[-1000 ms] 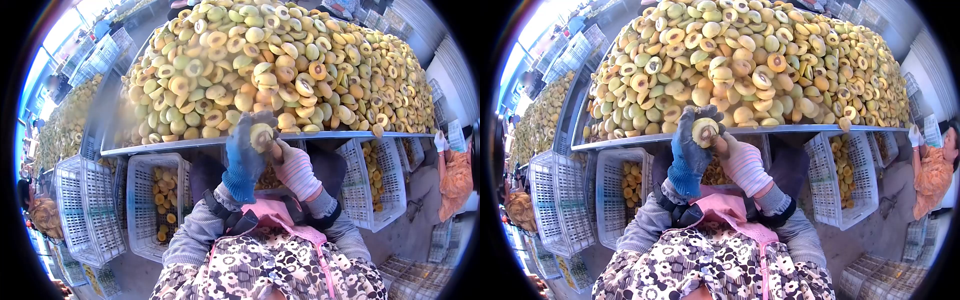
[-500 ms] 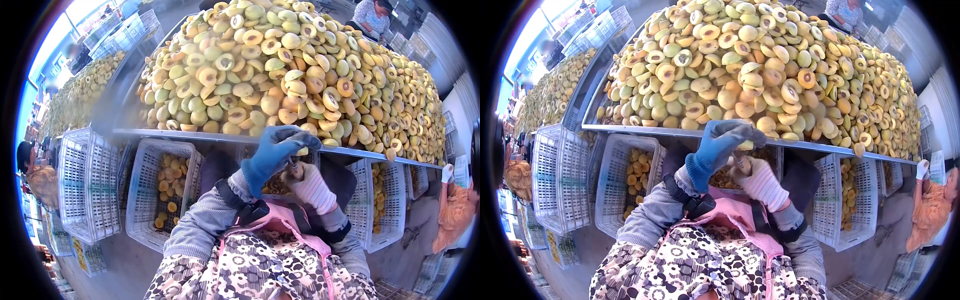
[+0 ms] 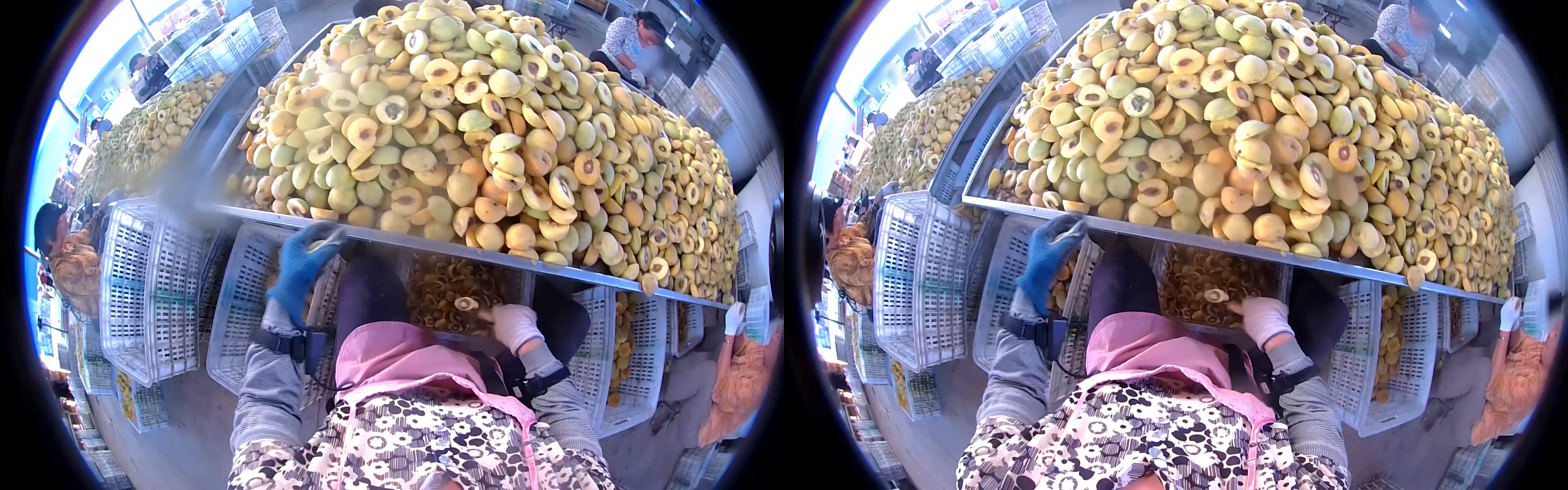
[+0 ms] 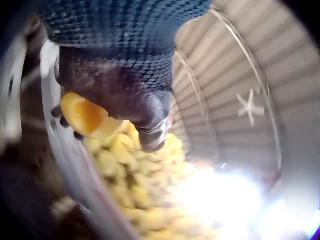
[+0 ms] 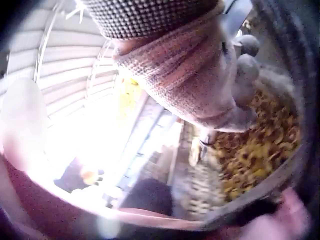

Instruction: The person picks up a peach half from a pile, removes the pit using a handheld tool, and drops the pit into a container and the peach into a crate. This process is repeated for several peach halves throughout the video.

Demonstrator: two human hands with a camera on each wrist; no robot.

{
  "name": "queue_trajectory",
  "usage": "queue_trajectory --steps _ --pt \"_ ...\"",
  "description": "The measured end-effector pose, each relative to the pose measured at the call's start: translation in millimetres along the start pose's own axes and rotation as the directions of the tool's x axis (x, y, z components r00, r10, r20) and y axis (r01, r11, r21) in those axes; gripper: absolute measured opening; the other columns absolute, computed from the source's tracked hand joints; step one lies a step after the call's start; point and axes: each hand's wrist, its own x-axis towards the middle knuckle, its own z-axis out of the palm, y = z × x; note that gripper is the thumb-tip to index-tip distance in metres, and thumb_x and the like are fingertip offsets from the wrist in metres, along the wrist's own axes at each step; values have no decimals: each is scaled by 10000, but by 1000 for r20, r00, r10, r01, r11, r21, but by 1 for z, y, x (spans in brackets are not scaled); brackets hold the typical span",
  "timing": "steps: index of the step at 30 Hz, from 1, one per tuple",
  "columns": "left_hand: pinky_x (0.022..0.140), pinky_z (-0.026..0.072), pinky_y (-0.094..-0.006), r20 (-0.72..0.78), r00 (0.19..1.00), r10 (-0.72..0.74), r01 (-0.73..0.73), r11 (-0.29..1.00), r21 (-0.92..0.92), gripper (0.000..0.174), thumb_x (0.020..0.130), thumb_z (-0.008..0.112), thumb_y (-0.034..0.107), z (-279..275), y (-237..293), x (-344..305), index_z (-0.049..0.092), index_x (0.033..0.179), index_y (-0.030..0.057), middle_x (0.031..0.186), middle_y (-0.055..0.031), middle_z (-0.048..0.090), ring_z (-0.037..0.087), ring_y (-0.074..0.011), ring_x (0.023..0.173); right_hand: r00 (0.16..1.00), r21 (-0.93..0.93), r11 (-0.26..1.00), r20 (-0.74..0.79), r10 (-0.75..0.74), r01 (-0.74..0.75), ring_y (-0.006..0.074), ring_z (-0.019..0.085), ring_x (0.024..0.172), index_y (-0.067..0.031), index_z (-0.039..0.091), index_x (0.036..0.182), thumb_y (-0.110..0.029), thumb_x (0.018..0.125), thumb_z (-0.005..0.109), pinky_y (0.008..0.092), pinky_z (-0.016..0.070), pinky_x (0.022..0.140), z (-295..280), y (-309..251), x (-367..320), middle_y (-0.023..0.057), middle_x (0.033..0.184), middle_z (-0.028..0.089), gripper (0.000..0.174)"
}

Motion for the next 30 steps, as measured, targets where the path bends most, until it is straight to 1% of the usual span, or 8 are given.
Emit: queue_trajectory --steps 3,7,10,13,17,19,21,30 --pt "809 484 -424 -301 816 494 -211 739 640 591 719 769 400 -3 38 42 594 1113 -4 980 -188 649 627 -344 920 983 122 992 -173 54 -33 374 649 790 -69 644 1006 -333 916 452 467 506 687 -3 1 -1 186 820 671 338" --pt "847 441 -480 -249 808 534 -348 774 528 587 750 714 450 31 56 120 572 1150 45 1129 -209 587 569 -367 1028 974 212 977 -224 23 26 386 641 770 -71 642 945 -397 922 446 480 495 694 -17 -20 -3 208 780 659 381" --pt "856 372 -580 -204 935 292 -28 631 776 623 754 622 536 66 89 153 563 1182 87 1308 -189 476 489 -374 1137 960 246 967 -279 3 69 381 643 743 -73 642 963 -392 903 498 466 502 691 -13 -37 -4 203 757 656 355" --pt "883 364 -554 -269 780 565 -82 519 851 591 716 677 462 91 67 161 563 1145 72 1286 -182 485 496 -367 1110 941 281 952 -337 -24 124 382 640 750 -89 640 1002 -371 899 513 463 504 687 -32 -40 -7 199 777 658 326" --pt "919 410 -433 -385 663 643 -571 766 295 387 715 695 130 89 94 120 546 1059 34 1173 -139 543 526 -307 1067 840 457 836 -542 -7 302 400 618 746 -108 633 1037 -261 856 604 459 502 662 -76 -58 -28 198 798 648 239" --pt "856 479 -349 -427 822 377 -491 849 -196 387 734 610 18 104 113 88 526 1112 9 1131 -135 579 577 -248 995 739 446 781 -673 -29 437 417 601 750 -109 627 1085 -220 821 644 454 496 653 -86 -62 -28 206 795 638 286" --pt "776 541 -368 66 995 81 38 304 -952 432 749 571 37 115 120 56 489 1171 0 1095 -209 592 632 -279 915 699 518 676 -715 5 524 405 611 734 -119 603 1166 -231 815 656 449 493 645 -115 -81 -42 210 777 634 372" --pt "854 530 -364 374 922 102 357 155 -921 633 981 320 497 119 189 -23 495 1243 -52 1165 -178 585 557 -285 1122 789 456 847 -610 75 272 388 628 719 -110 550 1240 -228 824 664 415 496 635 -128 -88 -52 211 786 640 447"
